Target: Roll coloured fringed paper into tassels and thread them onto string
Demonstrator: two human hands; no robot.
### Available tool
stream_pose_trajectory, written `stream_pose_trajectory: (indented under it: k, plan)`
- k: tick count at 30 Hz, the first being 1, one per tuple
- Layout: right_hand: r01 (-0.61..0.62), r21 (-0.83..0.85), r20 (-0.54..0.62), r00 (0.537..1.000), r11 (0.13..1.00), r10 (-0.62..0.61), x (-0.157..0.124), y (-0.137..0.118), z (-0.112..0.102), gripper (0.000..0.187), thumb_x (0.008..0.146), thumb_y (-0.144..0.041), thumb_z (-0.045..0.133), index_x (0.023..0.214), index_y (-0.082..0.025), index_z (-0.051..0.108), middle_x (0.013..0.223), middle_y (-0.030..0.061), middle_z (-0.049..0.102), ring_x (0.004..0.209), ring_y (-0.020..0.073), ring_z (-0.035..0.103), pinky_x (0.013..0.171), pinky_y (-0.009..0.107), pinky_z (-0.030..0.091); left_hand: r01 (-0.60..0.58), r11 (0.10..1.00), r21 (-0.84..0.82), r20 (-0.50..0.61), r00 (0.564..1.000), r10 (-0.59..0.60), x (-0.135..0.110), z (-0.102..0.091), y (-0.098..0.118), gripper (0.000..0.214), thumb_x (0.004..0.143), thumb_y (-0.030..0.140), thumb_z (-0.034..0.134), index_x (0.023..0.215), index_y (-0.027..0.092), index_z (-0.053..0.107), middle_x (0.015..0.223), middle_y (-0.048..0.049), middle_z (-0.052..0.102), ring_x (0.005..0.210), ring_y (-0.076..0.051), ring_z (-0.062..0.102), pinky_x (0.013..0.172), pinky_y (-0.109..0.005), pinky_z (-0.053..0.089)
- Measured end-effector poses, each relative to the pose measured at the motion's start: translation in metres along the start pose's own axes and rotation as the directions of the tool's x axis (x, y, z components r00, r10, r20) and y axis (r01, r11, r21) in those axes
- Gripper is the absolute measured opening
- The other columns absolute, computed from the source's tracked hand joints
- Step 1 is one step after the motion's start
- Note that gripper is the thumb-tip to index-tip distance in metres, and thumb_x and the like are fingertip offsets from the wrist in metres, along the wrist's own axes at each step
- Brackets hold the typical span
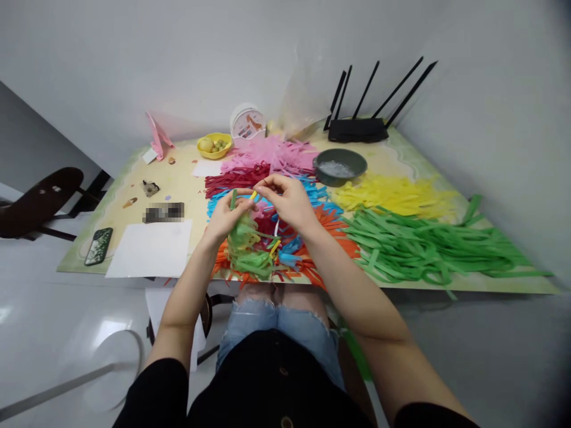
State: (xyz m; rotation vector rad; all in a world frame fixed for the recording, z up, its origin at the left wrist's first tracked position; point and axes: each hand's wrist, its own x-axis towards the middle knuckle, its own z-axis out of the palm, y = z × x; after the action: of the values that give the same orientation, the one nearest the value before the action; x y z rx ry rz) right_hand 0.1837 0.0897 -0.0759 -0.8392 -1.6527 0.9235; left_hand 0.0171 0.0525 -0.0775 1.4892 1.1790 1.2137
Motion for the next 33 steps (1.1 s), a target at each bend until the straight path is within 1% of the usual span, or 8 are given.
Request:
stream_pose_trajectory:
  k: [3, 6, 10, 13, 17, 26, 30, 33]
  plan:
    - [-0.004, 0.023, -0.047, 0.999, 1.0, 0.005, -0.004, -0.001, -0.008, 0.029, 0.087, -0.043, 0.06, 0.098, -0.017, 0.064, 0.075, 0.0008, 0.061, 0.064, 0.0143, 0.053, 0.063, 0.028, 0.041, 0.023, 0.996, -0.081, -0.066, 0.997, -0.029, -0.003, -0.004, -0.002, 0.037, 0.076, 0.047, 0.078, 0.092, 0.016, 0.067, 0.076, -0.0028, 0.072, 0.064, -0.014, 0.064, 0.061, -0.025, 0.049]
    - [0.037, -0.026, -0.065, 0.997, 0.999, -0.039, -0.015, -0.012, -0.014, 0.028, 0.094, -0.037, 0.049, 0.115, -0.019, 0.055, 0.075, -0.0005, 0.059, 0.07, 0.0158, 0.057, 0.069, 0.029, 0.043, -0.068, 0.998, -0.015, -0.168, 0.984, 0.065, -0.006, -0.004, 0.0, 0.031, 0.081, 0.043, 0.076, 0.093, 0.016, 0.068, 0.084, -0.0054, 0.075, 0.075, -0.016, 0.069, 0.069, -0.027, 0.052]
    - [-0.008, -0.066, 0.105, 0.994, 0.998, 0.014, -0.031, -0.027, -0.012, 0.037, 0.092, -0.025, 0.049, 0.128, -0.02, 0.043, 0.065, -0.0065, 0.055, 0.062, 0.0146, 0.054, 0.066, 0.028, 0.041, -0.16, 0.983, 0.088, -0.219, 0.96, 0.176, -0.012, -0.002, 0.007, 0.026, 0.085, 0.042, 0.072, 0.094, 0.017, 0.07, 0.092, -0.0076, 0.077, 0.085, -0.019, 0.072, 0.081, -0.031, 0.054]
    - [-0.062, -0.028, 0.145, 0.987, 0.998, 0.065, -0.034, -0.026, -0.008, 0.039, 0.089, -0.022, 0.05, 0.127, -0.021, 0.041, 0.063, -0.0081, 0.053, 0.057, 0.0134, 0.049, 0.061, 0.026, 0.036, -0.173, 0.975, 0.137, -0.208, 0.958, 0.199, -0.015, 0.0, 0.011, 0.027, 0.086, 0.042, 0.071, 0.095, 0.017, 0.072, 0.088, -0.007, 0.077, 0.08, -0.018, 0.071, 0.076, -0.03, 0.054]
    - [-0.071, 0.055, 0.149, 0.987, 0.996, 0.062, -0.033, -0.022, -0.008, 0.039, 0.088, -0.023, 0.05, 0.125, -0.023, 0.04, 0.064, -0.0083, 0.053, 0.059, 0.0133, 0.051, 0.061, 0.026, 0.036, -0.198, 0.963, 0.185, -0.206, 0.95, 0.235, -0.018, 0.001, 0.014, 0.025, 0.087, 0.041, 0.07, 0.093, 0.017, 0.072, 0.087, -0.0066, 0.077, 0.08, -0.018, 0.07, 0.075, -0.029, 0.053]
    - [-0.122, 0.055, 0.19, 0.976, 0.991, 0.11, -0.035, -0.027, -0.011, 0.035, 0.086, -0.021, 0.05, 0.119, -0.022, 0.041, 0.06, -0.0093, 0.053, 0.054, 0.0122, 0.049, 0.056, 0.024, 0.035, -0.191, 0.969, 0.157, -0.181, 0.959, 0.218, -0.019, 0.004, 0.015, 0.024, 0.087, 0.039, 0.07, 0.094, 0.017, 0.073, 0.088, -0.0065, 0.077, 0.08, -0.017, 0.069, 0.076, -0.029, 0.051]
    - [-0.112, 0.08, 0.173, 0.98, 0.99, 0.097, -0.033, -0.025, -0.012, 0.035, 0.085, -0.022, 0.052, 0.119, -0.022, 0.043, 0.061, -0.0092, 0.053, 0.056, 0.0119, 0.051, 0.057, 0.024, 0.037, -0.205, 0.959, 0.196, -0.128, 0.964, 0.232, -0.02, 0.004, 0.015, 0.026, 0.087, 0.042, 0.07, 0.094, 0.017, 0.073, 0.089, -0.0071, 0.077, 0.082, -0.018, 0.069, 0.078, -0.03, 0.052]
    - [-0.127, 0.161, 0.156, 0.982, 0.979, 0.102, -0.03, -0.021, -0.013, 0.038, 0.083, -0.027, 0.057, 0.119, -0.021, 0.046, 0.064, -0.0076, 0.057, 0.059, 0.012, 0.055, 0.058, 0.024, 0.04, -0.246, 0.92, 0.306, -0.066, 0.958, 0.279, -0.021, 0.006, 0.017, 0.023, 0.088, 0.04, 0.069, 0.093, 0.019, 0.074, 0.092, -0.0062, 0.077, 0.084, -0.019, 0.07, 0.08, -0.03, 0.052]
